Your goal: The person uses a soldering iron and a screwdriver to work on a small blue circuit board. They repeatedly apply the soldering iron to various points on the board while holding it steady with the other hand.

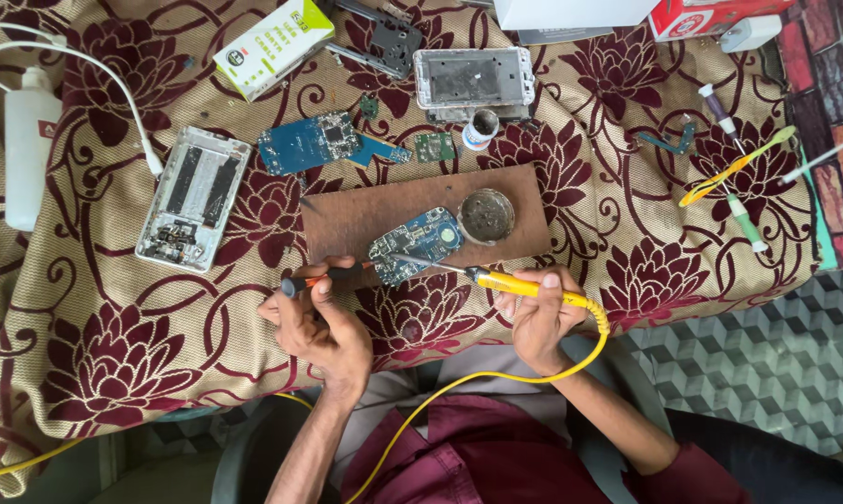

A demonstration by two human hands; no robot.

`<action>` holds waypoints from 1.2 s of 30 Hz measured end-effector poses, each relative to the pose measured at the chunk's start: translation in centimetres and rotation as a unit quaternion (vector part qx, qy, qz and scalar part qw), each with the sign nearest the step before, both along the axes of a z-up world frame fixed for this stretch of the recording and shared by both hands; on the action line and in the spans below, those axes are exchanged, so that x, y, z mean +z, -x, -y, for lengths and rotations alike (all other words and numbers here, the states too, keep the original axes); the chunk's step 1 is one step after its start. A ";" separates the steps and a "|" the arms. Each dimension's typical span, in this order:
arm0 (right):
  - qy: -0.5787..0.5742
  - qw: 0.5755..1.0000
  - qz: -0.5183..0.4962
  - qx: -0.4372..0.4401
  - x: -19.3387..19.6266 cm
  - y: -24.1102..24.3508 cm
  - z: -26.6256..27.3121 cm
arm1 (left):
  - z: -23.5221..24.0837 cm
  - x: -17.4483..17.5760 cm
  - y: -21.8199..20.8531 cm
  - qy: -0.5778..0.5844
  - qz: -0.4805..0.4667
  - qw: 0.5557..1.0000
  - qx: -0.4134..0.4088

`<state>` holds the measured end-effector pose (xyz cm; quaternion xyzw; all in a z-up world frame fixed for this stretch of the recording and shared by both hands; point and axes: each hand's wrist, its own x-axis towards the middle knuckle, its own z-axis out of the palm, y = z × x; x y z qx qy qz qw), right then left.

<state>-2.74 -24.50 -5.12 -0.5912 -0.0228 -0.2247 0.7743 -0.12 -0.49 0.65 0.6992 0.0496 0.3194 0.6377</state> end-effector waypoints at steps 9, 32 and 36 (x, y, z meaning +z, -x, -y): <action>-0.059 0.997 -0.008 -0.050 0.3 -0.9 -0.5 | -0.2 -0.8 0.0 0.001 -0.001 1.000 -0.003; 0.134 0.989 -0.050 -0.034 3.4 -1.4 -0.2 | -0.4 0.5 -0.2 -0.125 0.038 0.991 0.017; 0.184 0.979 -0.079 -0.037 5.8 -1.5 -0.6 | -0.3 0.7 0.3 -0.095 0.020 0.995 0.000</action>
